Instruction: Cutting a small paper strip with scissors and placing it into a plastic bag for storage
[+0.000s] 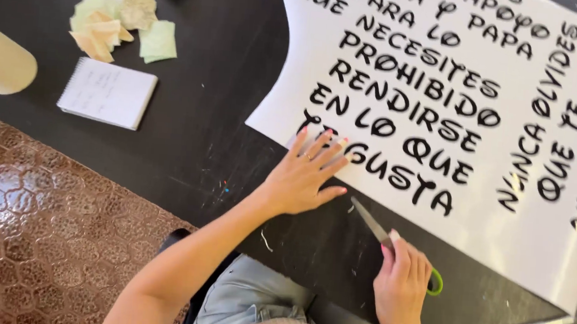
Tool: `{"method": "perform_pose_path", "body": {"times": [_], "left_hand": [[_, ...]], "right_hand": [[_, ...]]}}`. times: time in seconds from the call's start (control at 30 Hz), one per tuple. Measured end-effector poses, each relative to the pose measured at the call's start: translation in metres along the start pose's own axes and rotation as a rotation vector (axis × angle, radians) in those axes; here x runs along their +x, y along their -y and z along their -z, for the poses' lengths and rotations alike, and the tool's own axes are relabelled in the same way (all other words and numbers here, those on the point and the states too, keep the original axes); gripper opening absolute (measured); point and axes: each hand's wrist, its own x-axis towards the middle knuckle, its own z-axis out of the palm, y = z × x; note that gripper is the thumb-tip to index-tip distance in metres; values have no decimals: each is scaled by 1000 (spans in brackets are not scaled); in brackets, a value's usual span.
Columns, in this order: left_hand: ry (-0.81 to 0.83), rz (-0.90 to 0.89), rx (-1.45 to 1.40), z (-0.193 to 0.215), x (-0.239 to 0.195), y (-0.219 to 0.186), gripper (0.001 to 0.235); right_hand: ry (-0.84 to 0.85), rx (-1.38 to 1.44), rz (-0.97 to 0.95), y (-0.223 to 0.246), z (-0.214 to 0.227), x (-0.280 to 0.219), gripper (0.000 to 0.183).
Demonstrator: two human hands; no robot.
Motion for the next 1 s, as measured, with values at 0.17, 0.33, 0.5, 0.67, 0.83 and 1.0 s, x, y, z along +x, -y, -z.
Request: {"method": "perform_pose_path", "body": {"times": [0.17, 0.33, 0.5, 0.67, 0.83, 1.0], "left_hand": [[50, -2, -55, 6, 0, -5, 58], [43, -10, -73, 20, -1, -8, 46], [26, -60, -80, 22, -5, -5, 37], [-206, -23, -267, 20, 0, -1, 20], [-537, -5, -413, 142, 30, -16, 13], [-703, -237, -443, 201, 0, -30, 22]], "right_hand": [[-46, 78, -27, -3, 0, -8, 28], [1, 35, -67, -2, 0, -7, 31], [0, -44, -98, 4, 10, 7, 34], [-92, 227, -199, 1, 52, 36, 14], [-266, 274, -373, -13, 128, 60, 25], [-448, 300, -243, -59, 139, 35, 77]]}}
